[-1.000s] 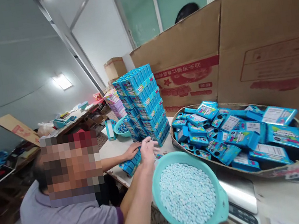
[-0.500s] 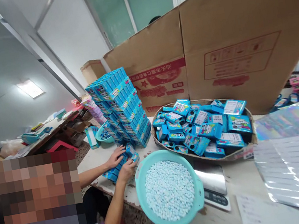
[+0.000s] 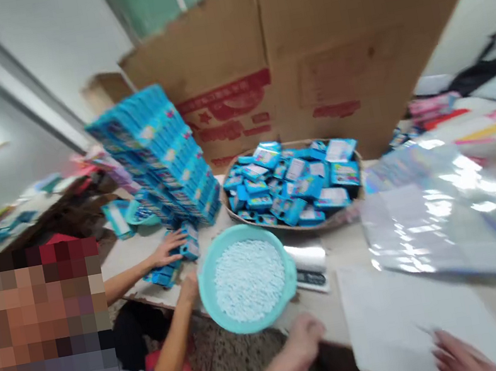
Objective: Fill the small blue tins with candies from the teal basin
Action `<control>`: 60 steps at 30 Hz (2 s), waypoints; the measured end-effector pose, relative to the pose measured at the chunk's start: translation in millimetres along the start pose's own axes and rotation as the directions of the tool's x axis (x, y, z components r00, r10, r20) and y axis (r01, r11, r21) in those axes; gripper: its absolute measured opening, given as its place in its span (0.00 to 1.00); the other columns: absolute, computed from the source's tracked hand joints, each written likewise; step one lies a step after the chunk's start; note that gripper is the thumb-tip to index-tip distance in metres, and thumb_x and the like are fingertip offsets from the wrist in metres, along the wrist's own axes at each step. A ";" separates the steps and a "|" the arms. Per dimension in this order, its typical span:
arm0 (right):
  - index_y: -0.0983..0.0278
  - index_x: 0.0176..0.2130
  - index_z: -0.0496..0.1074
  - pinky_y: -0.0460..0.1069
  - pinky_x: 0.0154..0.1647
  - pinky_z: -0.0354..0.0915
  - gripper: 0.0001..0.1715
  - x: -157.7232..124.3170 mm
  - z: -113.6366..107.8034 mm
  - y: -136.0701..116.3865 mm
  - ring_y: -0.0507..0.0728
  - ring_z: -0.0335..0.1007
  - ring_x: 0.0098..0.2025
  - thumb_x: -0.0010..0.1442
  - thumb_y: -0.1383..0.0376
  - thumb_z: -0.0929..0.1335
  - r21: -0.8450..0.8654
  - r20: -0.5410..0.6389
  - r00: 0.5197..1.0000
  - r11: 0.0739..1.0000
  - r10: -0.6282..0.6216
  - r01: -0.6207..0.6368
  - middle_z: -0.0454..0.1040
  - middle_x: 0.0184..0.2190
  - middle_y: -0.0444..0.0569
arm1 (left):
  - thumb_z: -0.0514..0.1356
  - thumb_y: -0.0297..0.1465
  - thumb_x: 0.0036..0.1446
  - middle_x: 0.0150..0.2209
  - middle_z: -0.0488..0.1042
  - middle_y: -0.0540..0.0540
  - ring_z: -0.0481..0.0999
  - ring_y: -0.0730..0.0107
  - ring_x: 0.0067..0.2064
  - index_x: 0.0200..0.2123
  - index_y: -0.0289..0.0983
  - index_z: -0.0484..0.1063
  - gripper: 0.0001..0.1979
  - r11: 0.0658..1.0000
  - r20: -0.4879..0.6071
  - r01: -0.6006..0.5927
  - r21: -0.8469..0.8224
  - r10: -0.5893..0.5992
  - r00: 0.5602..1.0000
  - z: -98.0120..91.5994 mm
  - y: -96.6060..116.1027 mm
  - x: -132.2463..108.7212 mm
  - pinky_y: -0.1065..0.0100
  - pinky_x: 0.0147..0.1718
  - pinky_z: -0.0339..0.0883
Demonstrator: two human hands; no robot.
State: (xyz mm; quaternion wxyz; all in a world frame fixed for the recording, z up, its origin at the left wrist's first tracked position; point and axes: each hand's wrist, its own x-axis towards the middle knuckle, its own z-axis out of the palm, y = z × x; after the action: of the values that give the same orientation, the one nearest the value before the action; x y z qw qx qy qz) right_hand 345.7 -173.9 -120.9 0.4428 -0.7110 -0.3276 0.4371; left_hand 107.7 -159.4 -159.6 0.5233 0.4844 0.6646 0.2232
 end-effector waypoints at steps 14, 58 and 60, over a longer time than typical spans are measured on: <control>0.65 0.37 0.68 0.45 0.25 0.68 0.17 101.8 10.8 73.1 0.52 0.72 0.26 0.52 0.56 0.71 0.251 -0.171 0.985 0.966 -0.013 0.057 0.73 0.24 0.44 | 0.44 0.27 0.63 0.35 0.74 0.40 0.72 0.59 0.40 0.53 0.37 0.68 0.20 0.520 0.241 -0.466 0.716 0.442 0.864 91.7 -25.8 111.5 0.62 0.41 0.64; 0.62 0.33 0.68 0.44 0.22 0.65 0.01 133.3 20.4 121.9 0.50 0.70 0.22 0.58 0.68 0.67 -0.435 0.018 0.816 0.730 -0.578 0.526 0.73 0.22 0.42 | 0.55 0.28 0.59 0.23 0.66 0.49 0.66 0.70 0.28 0.55 0.37 0.66 0.20 0.169 0.278 -0.587 0.792 0.756 0.592 106.5 -36.2 139.5 0.66 0.26 0.55; 0.62 0.33 0.68 0.44 0.22 0.65 0.01 133.8 20.7 121.1 0.50 0.70 0.22 0.58 0.68 0.67 -0.454 0.027 0.800 0.705 -0.600 0.544 0.73 0.23 0.42 | 0.55 0.28 0.59 0.23 0.66 0.49 0.66 0.70 0.28 0.56 0.37 0.66 0.20 0.171 0.279 -0.586 0.792 0.752 0.597 106.4 -36.5 139.6 0.66 0.26 0.54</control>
State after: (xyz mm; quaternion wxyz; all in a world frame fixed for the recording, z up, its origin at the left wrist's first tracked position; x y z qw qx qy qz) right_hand 390.3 -100.2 -280.9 0.4035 -0.6801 -0.5940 0.1477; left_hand 192.0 -75.0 -293.3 0.0133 0.8868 0.4430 0.1309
